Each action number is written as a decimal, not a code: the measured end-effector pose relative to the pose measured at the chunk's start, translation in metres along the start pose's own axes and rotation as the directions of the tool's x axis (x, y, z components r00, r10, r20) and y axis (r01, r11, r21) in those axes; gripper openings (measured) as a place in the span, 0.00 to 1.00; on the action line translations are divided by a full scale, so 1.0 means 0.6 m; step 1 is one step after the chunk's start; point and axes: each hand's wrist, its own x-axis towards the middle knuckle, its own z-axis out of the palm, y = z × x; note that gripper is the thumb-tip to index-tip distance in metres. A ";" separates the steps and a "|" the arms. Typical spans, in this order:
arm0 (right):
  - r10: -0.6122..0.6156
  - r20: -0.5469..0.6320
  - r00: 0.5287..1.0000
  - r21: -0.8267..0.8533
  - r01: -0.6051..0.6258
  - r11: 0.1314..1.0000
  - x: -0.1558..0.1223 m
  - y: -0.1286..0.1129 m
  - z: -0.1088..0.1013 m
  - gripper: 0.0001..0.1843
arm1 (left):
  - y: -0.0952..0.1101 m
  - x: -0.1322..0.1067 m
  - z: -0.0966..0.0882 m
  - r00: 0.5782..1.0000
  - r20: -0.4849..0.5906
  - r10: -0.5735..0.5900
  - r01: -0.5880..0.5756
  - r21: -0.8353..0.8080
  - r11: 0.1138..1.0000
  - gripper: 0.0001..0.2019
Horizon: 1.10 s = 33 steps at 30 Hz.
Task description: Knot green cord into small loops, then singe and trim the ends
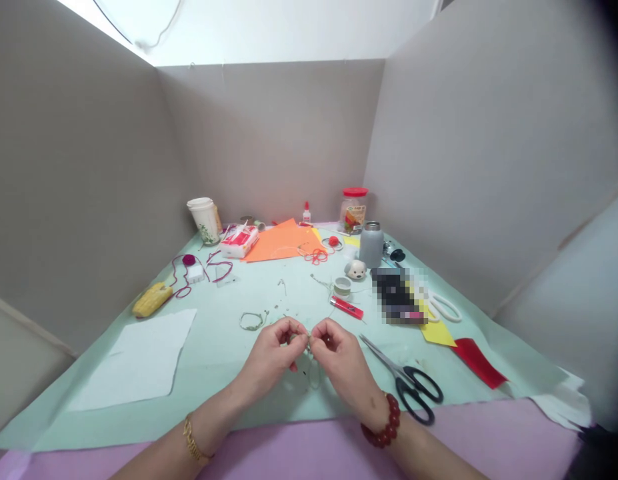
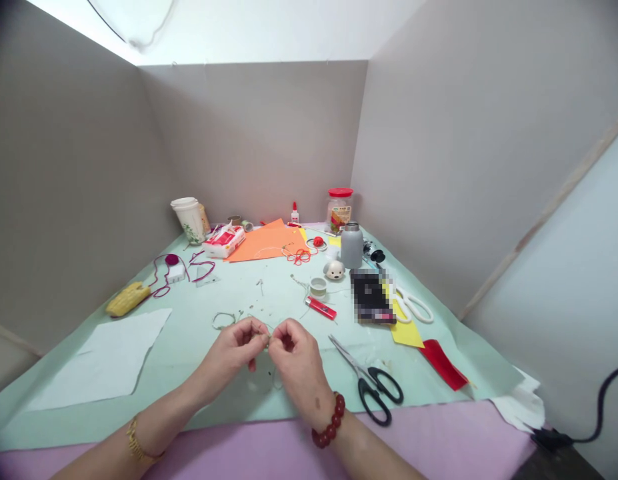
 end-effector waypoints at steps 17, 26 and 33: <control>-0.051 0.108 0.993 0.349 0.010 0.937 -0.002 -0.003 -0.010 0.10 | 0.005 -0.012 0.000 0.988 0.143 0.065 -0.038 -0.186 0.982 0.06; 0.077 0.212 0.974 0.499 -0.176 0.849 -0.002 0.001 -0.005 0.12 | -0.002 -0.009 0.005 0.991 0.116 0.060 -0.037 -0.189 0.981 0.07; 0.105 0.169 0.980 0.451 -0.171 0.876 -0.002 -0.001 -0.004 0.11 | -0.007 -0.006 0.005 0.992 0.119 0.041 -0.017 -0.191 0.981 0.07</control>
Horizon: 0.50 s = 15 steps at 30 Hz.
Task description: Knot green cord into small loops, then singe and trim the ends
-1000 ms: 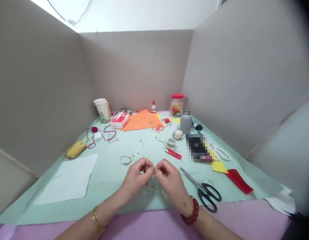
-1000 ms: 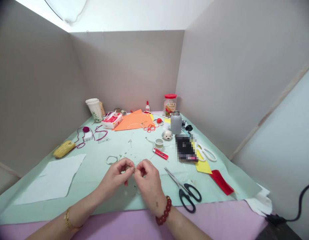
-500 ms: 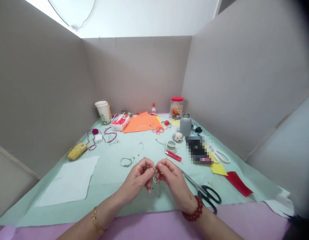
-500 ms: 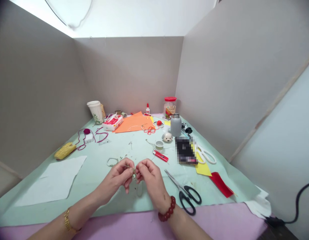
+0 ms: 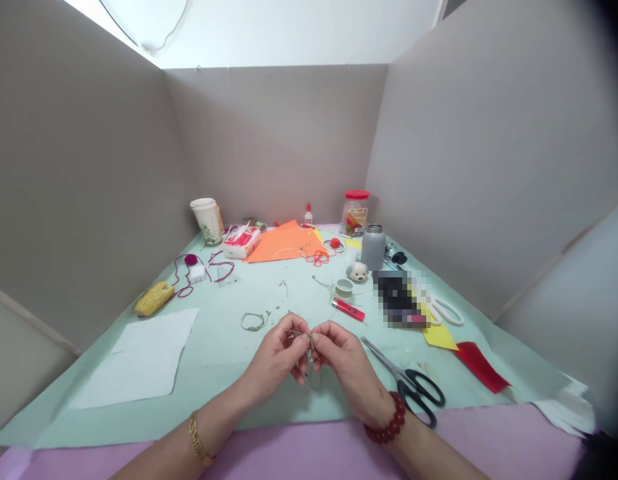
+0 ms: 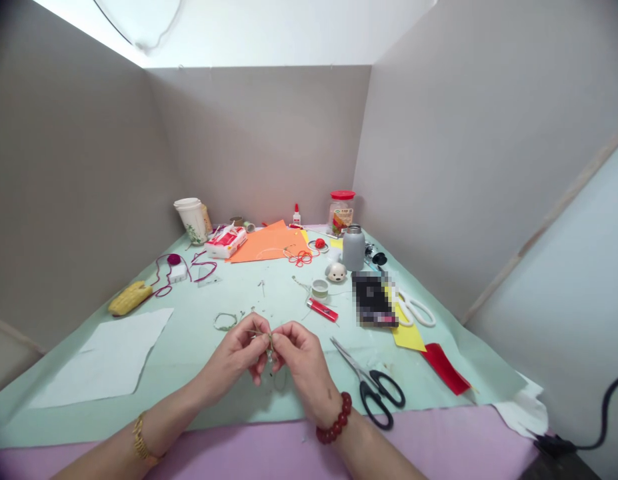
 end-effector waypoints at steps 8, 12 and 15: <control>-0.077 -0.108 0.991 -0.155 0.060 0.986 -0.003 -0.007 0.008 0.08 | 0.002 -0.001 -0.002 1.000 -0.023 -0.007 0.008 0.021 1.000 0.06; -0.128 -0.110 0.986 -0.236 0.099 0.967 0.001 0.000 0.004 0.08 | 0.001 -0.002 -0.002 1.000 -0.022 -0.012 0.013 0.028 1.000 0.06; -0.191 -0.106 0.976 -0.357 0.143 0.923 0.002 0.003 0.001 0.07 | 0.001 -0.002 -0.002 1.000 -0.006 -0.005 0.005 0.032 0.999 0.07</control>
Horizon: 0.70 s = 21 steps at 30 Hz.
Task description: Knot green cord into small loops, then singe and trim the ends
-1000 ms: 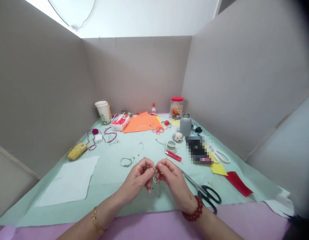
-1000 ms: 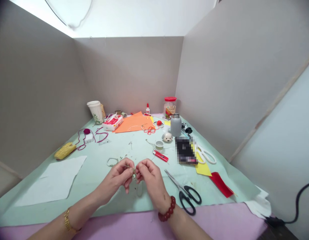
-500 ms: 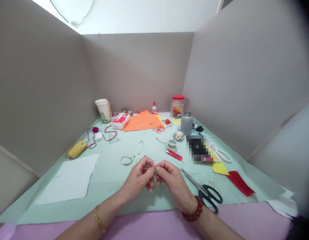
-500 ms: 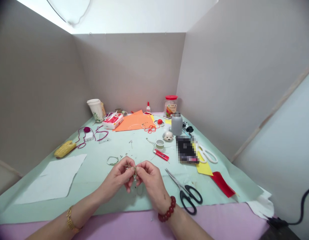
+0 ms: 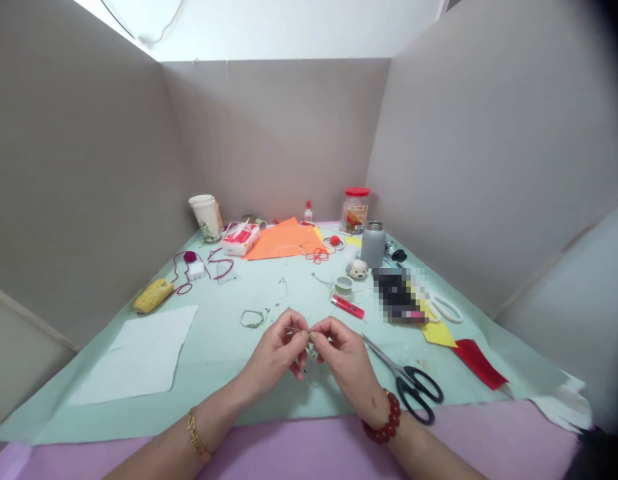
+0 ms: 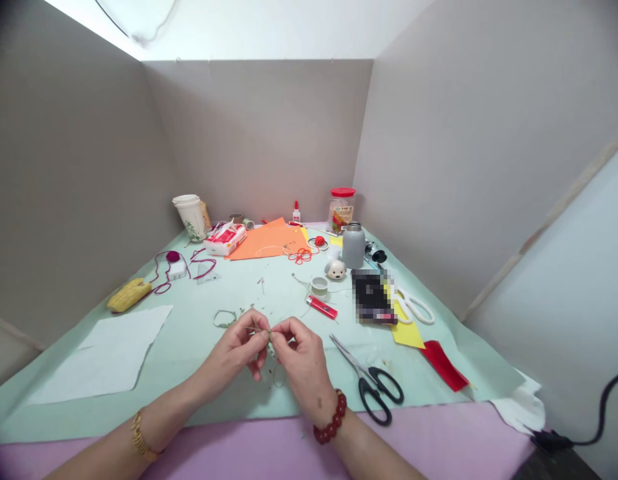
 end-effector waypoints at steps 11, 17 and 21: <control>-0.220 -0.011 0.976 -0.315 0.205 0.927 -0.010 0.006 0.005 0.07 | -0.005 0.002 -0.003 0.996 -0.072 0.044 -0.029 0.203 0.979 0.04; -0.347 0.016 0.938 -0.412 0.322 0.852 -0.012 0.017 0.005 0.08 | 0.000 0.001 -0.004 0.996 -0.078 0.046 -0.027 0.229 0.973 0.02; -0.376 0.023 0.926 -0.432 0.348 0.832 -0.012 0.021 0.004 0.08 | 0.006 0.001 -0.004 0.992 -0.096 0.080 -0.056 0.230 0.972 0.02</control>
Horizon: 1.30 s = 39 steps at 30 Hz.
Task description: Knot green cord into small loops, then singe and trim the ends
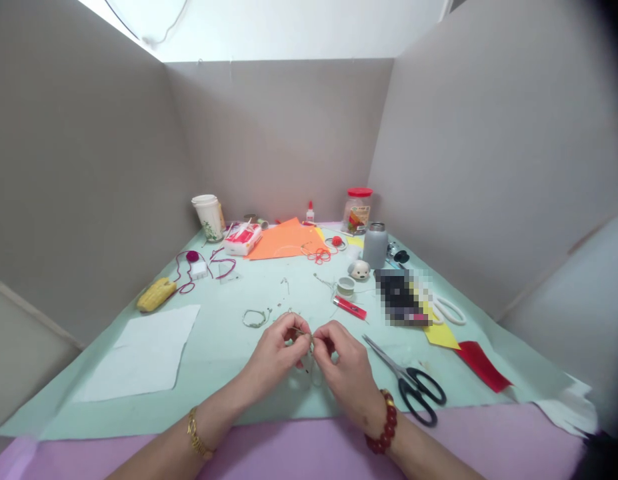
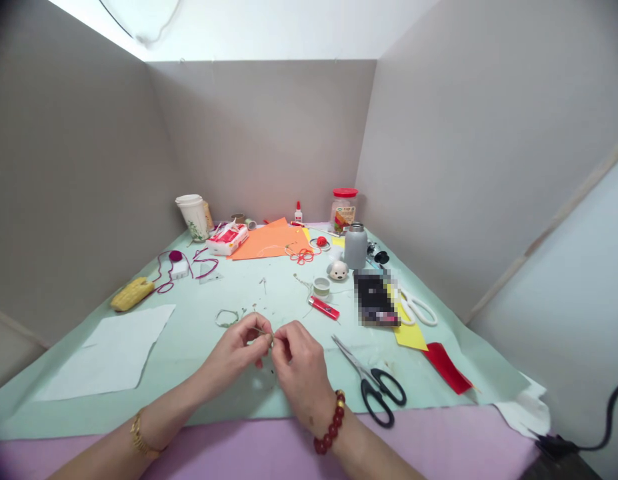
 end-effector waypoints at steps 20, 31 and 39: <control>0.140 0.055 0.989 0.282 -0.150 0.948 0.000 -0.009 -0.021 0.12 | -0.016 -0.004 0.006 0.985 -0.034 0.166 -0.163 0.080 0.983 0.04; 0.341 0.212 0.916 0.503 -0.401 0.765 0.012 -0.007 -0.018 0.07 | -0.023 0.001 0.005 0.985 -0.013 0.171 -0.170 0.058 0.984 0.03; 0.389 0.297 0.872 0.574 -0.488 0.657 0.017 -0.017 -0.027 0.10 | -0.022 0.002 0.006 0.987 -0.009 0.159 -0.159 0.000 0.987 0.05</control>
